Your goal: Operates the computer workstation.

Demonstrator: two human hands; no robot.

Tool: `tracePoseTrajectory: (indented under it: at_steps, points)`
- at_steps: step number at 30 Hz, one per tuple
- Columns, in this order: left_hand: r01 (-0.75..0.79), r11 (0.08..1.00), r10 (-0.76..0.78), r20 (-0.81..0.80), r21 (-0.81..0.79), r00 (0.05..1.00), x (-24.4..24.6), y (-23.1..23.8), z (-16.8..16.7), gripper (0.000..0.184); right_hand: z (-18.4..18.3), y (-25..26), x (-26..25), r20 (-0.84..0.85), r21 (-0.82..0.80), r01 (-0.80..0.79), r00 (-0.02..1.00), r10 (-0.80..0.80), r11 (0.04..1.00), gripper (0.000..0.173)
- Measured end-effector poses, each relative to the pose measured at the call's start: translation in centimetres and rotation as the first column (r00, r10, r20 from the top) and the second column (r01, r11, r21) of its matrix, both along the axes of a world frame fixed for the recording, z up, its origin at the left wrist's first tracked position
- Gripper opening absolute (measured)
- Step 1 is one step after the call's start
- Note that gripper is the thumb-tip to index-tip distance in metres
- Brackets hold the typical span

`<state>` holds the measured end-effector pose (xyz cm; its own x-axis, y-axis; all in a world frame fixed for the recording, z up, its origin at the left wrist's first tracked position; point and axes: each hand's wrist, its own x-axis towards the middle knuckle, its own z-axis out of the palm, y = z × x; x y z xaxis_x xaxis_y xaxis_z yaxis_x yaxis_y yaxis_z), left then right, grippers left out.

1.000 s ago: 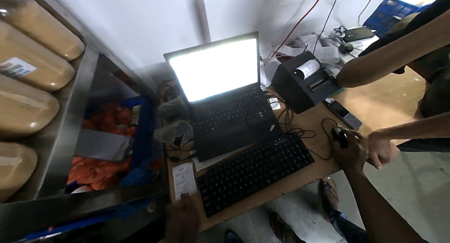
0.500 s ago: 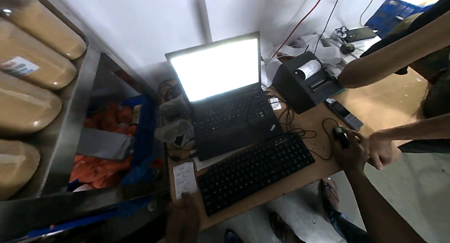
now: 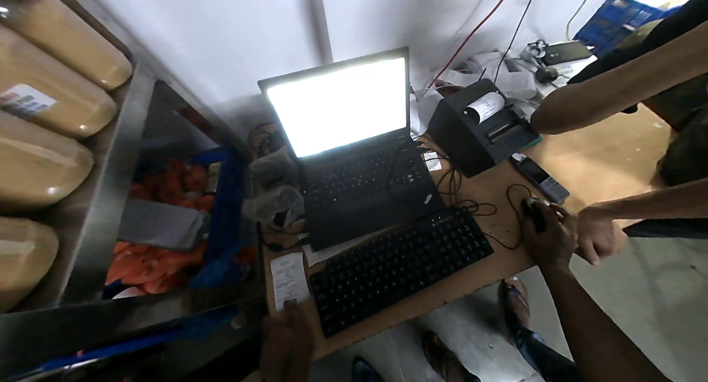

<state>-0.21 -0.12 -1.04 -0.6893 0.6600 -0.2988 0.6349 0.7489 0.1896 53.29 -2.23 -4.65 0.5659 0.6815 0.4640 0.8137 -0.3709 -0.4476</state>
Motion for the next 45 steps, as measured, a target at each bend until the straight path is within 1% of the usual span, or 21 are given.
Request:
tracePoseTrajectory:
  at_steps: [9, 12, 17, 19, 23, 25, 30, 38, 42, 45]
  points:
    - [-0.009, 1.0, 0.009, 0.01, 0.019, 1.0, 0.0, 0.2, 0.2, 0.071, 0.1, 0.0, -0.2, -0.025, -0.033, 0.024, 0.999, -0.025, 0.999, 0.042]
    - [-0.011, 1.0, 0.011, -0.003, 0.008, 1.0, 0.1, 0.3, 0.2, 0.07, 0.5, 0.1, -0.4, -0.048, -0.046, 0.046, 0.998, -0.048, 0.998, 0.046]
    - [-0.015, 1.0, 0.015, -0.007, 0.011, 1.0, 0.1, 0.2, 0.0, 0.071, 0.3, 0.0, -0.2, -0.016, -0.054, 0.038, 0.999, -0.039, 0.998, 0.051]
    - [-0.009, 1.0, 0.009, 0.01, -0.005, 1.0, -0.1, 0.2, -0.1, 0.072, 0.6, 0.0, -0.4, -0.034, -0.061, 0.035, 0.999, -0.037, 0.998, 0.052]
    - [0.004, 1.0, -0.004, 0.016, 0.005, 1.0, -0.1, 0.1, -0.2, 0.073, 0.2, -0.1, -0.2, -0.02, -0.039, 0.049, 0.999, -0.049, 0.998, 0.056]
    - [0.003, 1.0, -0.003, 0.018, -0.004, 1.0, -0.2, 0.2, -0.2, 0.073, 0.1, -0.1, -0.2, -0.04, -0.021, 0.047, 0.998, -0.047, 0.999, 0.054]
    - [-0.015, 0.999, 0.016, 0.011, -0.037, 1.0, -0.1, 0.4, 0.0, 0.072, 0.0, -0.1, 0.1, -0.015, -0.007, 0.017, 1.0, -0.018, 1.0, 0.051]
    - [-0.016, 1.0, 0.016, 0.001, -0.009, 1.0, 0.1, 0.3, -0.3, 0.073, 0.1, -0.1, 0.1, -0.021, -0.02, 0.02, 1.0, -0.02, 1.0, 0.041]
    - [-0.011, 1.0, 0.012, -0.019, 0.019, 1.0, -0.1, 0.0, -0.9, 0.075, -0.4, -0.3, 0.4, -0.004, -0.002, -0.002, 1.0, 0.002, 1.0, 0.051]
    - [0.022, 0.999, -0.021, -0.039, 0.028, 0.999, 0.2, -0.2, -0.5, 0.075, -0.3, -0.2, 0.3, 0.006, 0.013, -0.007, 1.0, 0.007, 1.0, 0.056]
